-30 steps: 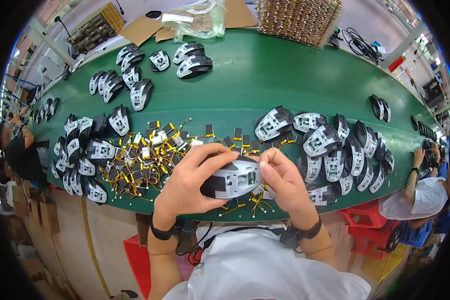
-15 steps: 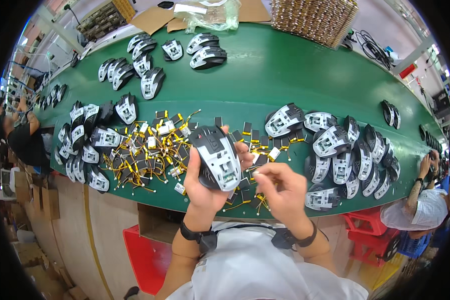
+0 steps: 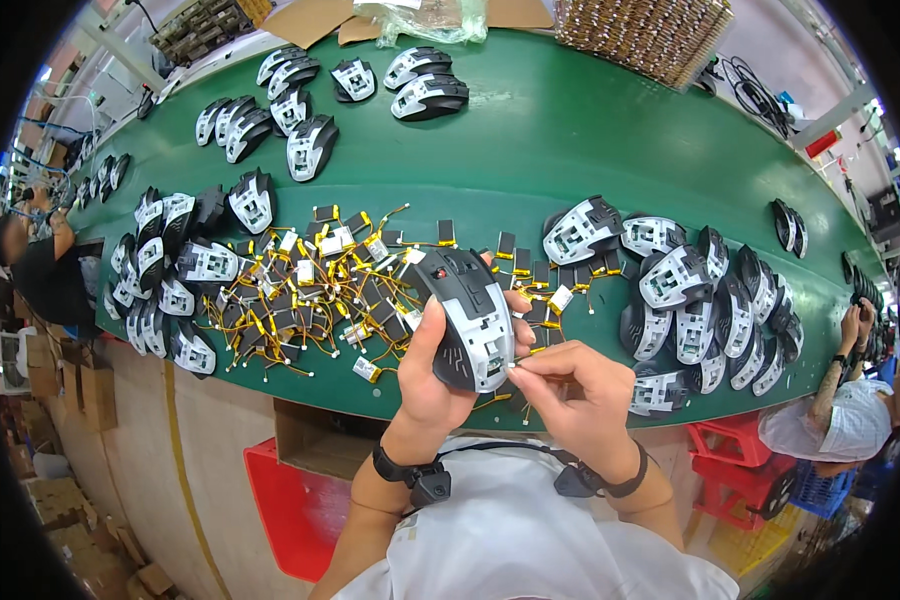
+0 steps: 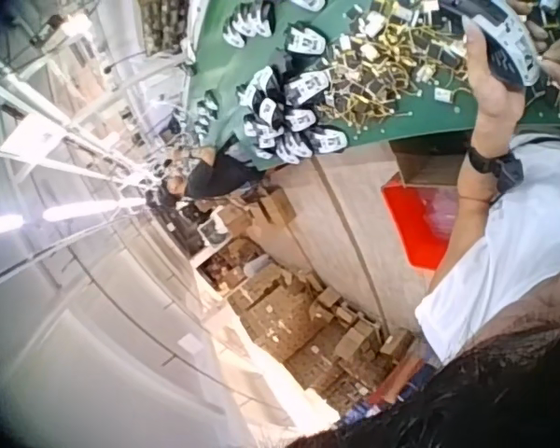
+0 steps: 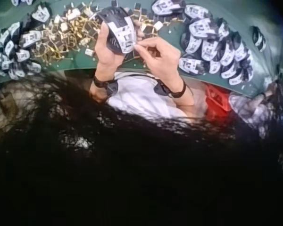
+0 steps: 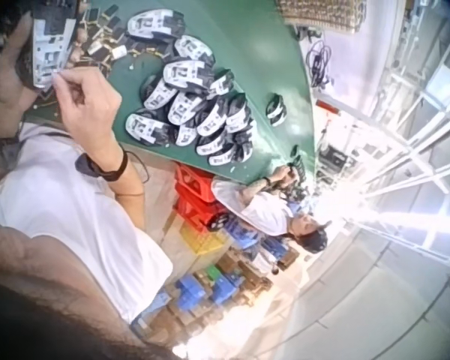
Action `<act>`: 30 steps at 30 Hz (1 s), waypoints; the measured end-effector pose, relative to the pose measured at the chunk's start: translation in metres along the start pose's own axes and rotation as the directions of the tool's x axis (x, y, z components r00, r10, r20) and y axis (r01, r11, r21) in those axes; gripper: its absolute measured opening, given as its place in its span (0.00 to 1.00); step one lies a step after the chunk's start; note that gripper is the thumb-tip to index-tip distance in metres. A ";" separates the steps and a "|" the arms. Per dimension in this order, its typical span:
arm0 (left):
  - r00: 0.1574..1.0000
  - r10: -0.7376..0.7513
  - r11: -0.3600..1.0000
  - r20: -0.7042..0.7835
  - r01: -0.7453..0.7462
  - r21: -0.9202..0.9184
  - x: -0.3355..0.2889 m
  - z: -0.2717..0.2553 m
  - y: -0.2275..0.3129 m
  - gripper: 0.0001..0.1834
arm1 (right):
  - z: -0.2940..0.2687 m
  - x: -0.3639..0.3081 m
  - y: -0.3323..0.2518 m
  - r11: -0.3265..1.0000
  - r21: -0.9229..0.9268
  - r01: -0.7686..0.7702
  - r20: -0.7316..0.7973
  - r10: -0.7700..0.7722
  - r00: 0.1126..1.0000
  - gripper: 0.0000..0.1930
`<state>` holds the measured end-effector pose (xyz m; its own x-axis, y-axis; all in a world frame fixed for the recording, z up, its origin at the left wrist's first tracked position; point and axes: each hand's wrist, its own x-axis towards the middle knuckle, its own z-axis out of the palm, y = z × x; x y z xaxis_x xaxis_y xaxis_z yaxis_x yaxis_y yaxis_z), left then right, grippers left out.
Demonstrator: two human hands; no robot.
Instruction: The person assembles electronic devices by inserting small batteries into the bottom compartments of multiple units. They pick up each unit, insert a battery, and place the unit on a green table. The process is repeated for several units throughout the clip.
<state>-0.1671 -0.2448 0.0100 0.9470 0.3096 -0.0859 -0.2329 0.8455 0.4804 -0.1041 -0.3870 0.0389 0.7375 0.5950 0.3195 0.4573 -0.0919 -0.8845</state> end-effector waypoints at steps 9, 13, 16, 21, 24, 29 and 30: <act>1.000 -0.004 0.998 0.011 0.005 -0.062 -0.001 -0.006 0.001 0.35 | 0.002 0.007 -0.004 0.922 -0.227 0.314 0.186 -0.275 0.943 0.10; 0.999 -0.009 0.997 0.031 0.012 -0.077 -0.003 -0.010 0.004 0.33 | -0.003 0.018 -0.005 0.877 -0.258 0.405 0.207 -0.359 0.910 0.13; 0.998 -0.006 0.995 0.057 0.011 -0.097 -0.003 -0.010 0.005 0.32 | -0.013 0.029 -0.009 0.784 -0.328 0.527 0.357 -0.414 0.838 0.13; 1.000 -0.015 0.996 -0.010 0.014 -0.090 -0.004 -0.007 0.004 0.31 | -0.017 0.044 -0.015 0.596 -0.327 0.734 0.543 -0.517 0.662 0.15; 0.997 -0.009 0.998 -0.076 0.004 -0.063 -0.004 -0.002 0.002 0.31 | -0.018 0.049 -0.016 0.539 -0.331 0.775 0.598 -0.515 0.613 0.14; 0.989 0.009 0.996 -0.149 -0.022 -0.087 -0.007 0.004 -0.001 0.30 | -0.019 0.054 -0.017 0.575 -0.247 0.780 0.655 -0.494 0.572 0.12; 0.984 0.014 0.996 -0.177 -0.030 -0.087 -0.006 0.007 -0.001 0.30 | -0.018 0.056 -0.014 0.597 -0.244 0.764 0.649 -0.485 0.587 0.12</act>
<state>-0.1712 -0.2503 0.0158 0.8893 0.3937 -0.2326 -0.2795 0.8706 0.4049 -0.0599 -0.3668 0.0753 -0.1115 0.9115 0.3959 0.9579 0.2046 -0.2013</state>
